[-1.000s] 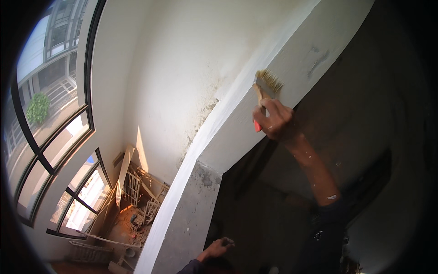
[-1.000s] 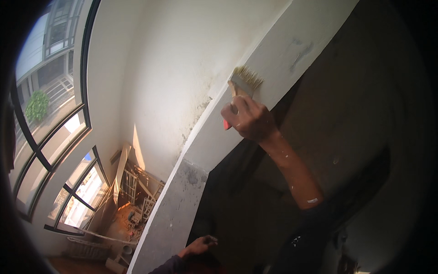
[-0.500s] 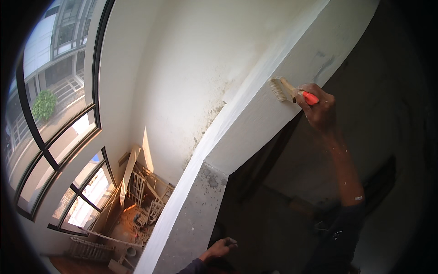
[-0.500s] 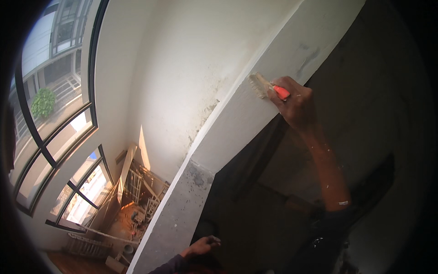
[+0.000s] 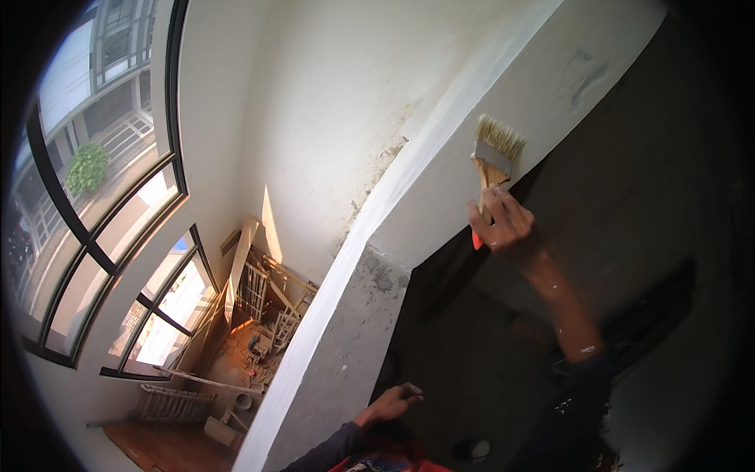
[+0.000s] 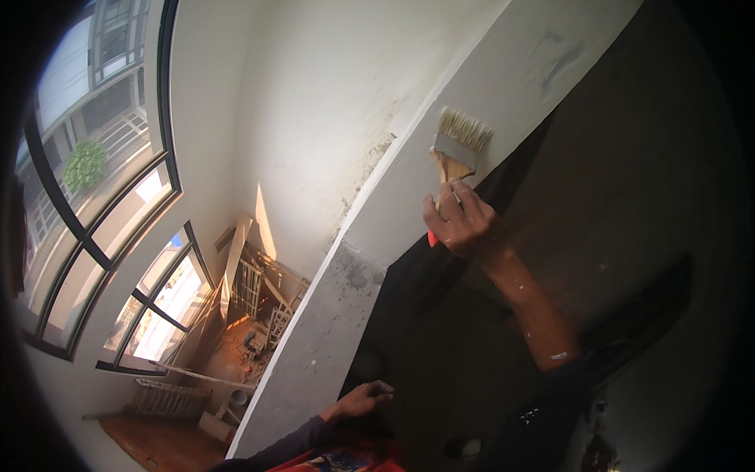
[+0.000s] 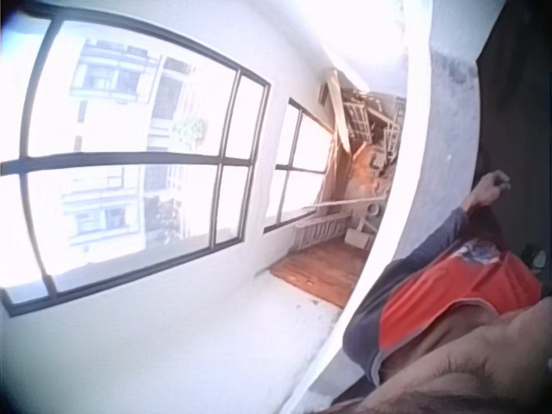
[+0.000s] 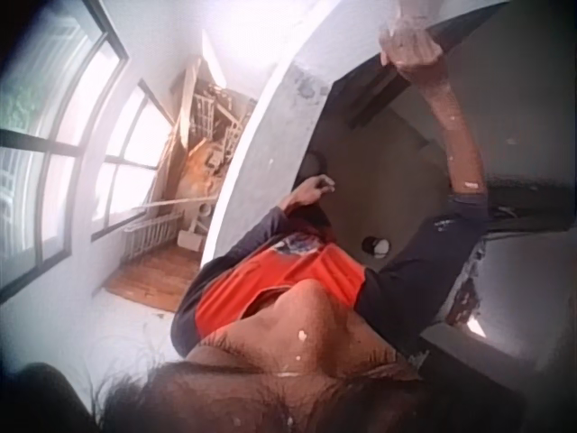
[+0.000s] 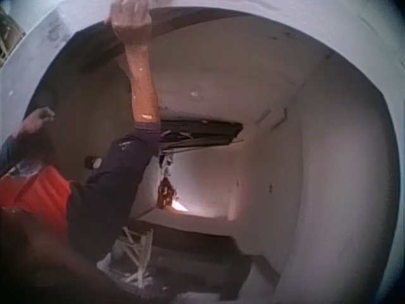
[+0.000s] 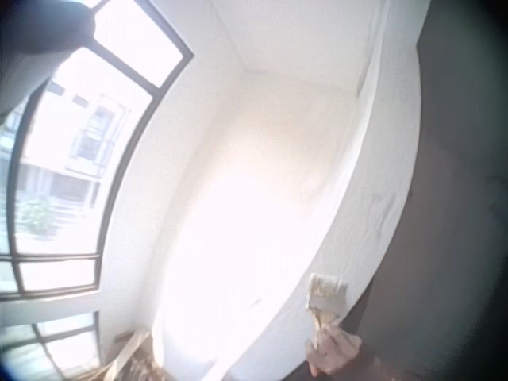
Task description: The person dips a paintbrush into a bucket of white paint and applies it to a wall ledge near a large window. The person repeatedly dips the brush and paints the ledge, covering the surface with white paint.
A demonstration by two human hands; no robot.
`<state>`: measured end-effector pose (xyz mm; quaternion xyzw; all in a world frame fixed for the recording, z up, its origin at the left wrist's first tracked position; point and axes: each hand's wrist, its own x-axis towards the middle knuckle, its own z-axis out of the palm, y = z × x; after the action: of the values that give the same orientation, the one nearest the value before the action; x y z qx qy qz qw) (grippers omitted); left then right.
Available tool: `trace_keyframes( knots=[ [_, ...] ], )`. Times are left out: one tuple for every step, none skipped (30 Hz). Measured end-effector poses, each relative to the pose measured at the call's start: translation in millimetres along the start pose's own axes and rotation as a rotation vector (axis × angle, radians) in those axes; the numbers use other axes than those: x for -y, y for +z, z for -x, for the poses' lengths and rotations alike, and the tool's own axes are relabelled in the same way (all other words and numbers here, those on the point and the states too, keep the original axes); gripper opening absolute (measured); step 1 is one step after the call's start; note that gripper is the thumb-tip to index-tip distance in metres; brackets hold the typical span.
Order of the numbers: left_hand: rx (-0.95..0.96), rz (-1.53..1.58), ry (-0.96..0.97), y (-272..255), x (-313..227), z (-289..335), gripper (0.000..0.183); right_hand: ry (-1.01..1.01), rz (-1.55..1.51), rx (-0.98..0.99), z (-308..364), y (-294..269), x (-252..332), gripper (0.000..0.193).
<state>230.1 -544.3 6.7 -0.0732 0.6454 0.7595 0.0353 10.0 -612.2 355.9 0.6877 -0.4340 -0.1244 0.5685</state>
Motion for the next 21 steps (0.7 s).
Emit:
trace_keyframes(
  knots=[
    [-0.005, -0.023, 0.009, 0.2, -0.4, 0.5, 0.035, -0.002, -0.072, -0.008, 6.9, 4.3, 22.2, 0.013],
    [-0.006, -0.017, -0.004, 0.2, -0.9, 1.2, 0.035, -0.005, -0.147, -0.001, 14.3, 7.5, 43.7, 0.013],
    [-0.005, -0.024, -0.006, 0.1, -1.7, 1.3, 0.034, -0.001, -0.217, 0.02, 21.1, 10.0, 62.4, 0.012],
    [-0.011, -0.045, -0.002, 0.5, -2.5, 1.8, 0.034, 0.012, -0.288, 0.018, 26.3, 12.5, 79.4, 0.012],
    [0.014, -0.029, -0.01, 0.1, -2.9, 1.9, 0.035, 0.027, -0.355, 0.034, 30.4, 14.5, 94.3, 0.012],
    [0.028, -0.026, -0.009, -0.5, -3.4, 1.3, 0.035, 0.024, -0.415, 0.074, 34.9, 15.3, 103.1, 0.011],
    [0.041, -0.039, 0.003, -1.3, -2.7, 0.6, 0.035, 0.067, -0.466, 0.064, 38.1, 16.1, 109.9, 0.012],
    [0.034, -0.028, -0.01, -1.7, -2.4, 0.2, 0.035, 0.095, -0.512, 0.077, 38.6, 16.7, 113.1, 0.012],
    [0.026, -0.036, -0.016, -3.1, -0.7, -0.1, 0.035, 0.14, -0.558, 0.057, 38.4, 16.3, 110.6, 0.012],
    [0.017, -0.044, -0.023, -4.5, 0.9, -0.3, 0.035, 0.177, -0.59, 0.053, 35.9, 15.0, 103.2, 0.013],
    [0.018, -0.037, -0.021, -5.4, 3.0, -1.0, 0.034, 0.231, -0.623, 0.021, 32.2, 14.0, 93.3, 0.014],
    [0.021, -0.03, -0.021, -4.3, 4.8, -1.4, 0.034, 0.282, -0.656, -0.023, 28.8, 10.2, 78.7, 0.016],
    [0.015, -0.037, -0.018, -3.3, 6.7, -2.0, 0.034, 0.324, -0.674, -0.029, 24.3, 7.4, 56.9, 0.016],
    [0.029, -0.002, -0.017, -1.9, 8.7, -2.7, 0.034, 0.363, -0.69, -0.047, 19.5, 3.1, 31.1, 0.016],
    [0.036, 0.018, -0.014, 0.6, 10.0, -3.1, 0.034, 0.449, -0.716, -0.019, 16.7, -7.5, 6.6, 0.015],
    [0.055, 0.016, -0.015, 1.2, 11.5, -3.5, 0.035, 0.537, -0.74, 0.006, 12.6, -18.2, -15.1, 0.015],
    [0.042, 0.019, -0.01, 2.2, 12.3, -3.7, 0.035, 0.521, -0.693, -0.021, 7.5, -27.4, -33.7, 0.016],
    [0.039, 0.006, -0.008, 1.9, 13.5, -3.5, 0.035, 0.513, -0.65, -0.039, 1.9, -35.8, -49.1, 0.017],
    [0.023, -0.024, 0.001, 1.4, 14.1, -3.5, 0.036, 0.478, -0.566, -0.084, -3.4, -44.9, -63.0, 0.018],
    [0.032, -0.014, -0.009, 0.4, 14.7, -3.6, 0.036, 0.475, -0.486, -0.093, -8.6, -54.3, -76.2, 0.018],
    [0.034, -0.02, -0.019, -0.4, 14.9, -2.7, 0.036, 0.416, -0.411, -0.157, -13.3, -65.0, -89.8, 0.018]
  ],
)
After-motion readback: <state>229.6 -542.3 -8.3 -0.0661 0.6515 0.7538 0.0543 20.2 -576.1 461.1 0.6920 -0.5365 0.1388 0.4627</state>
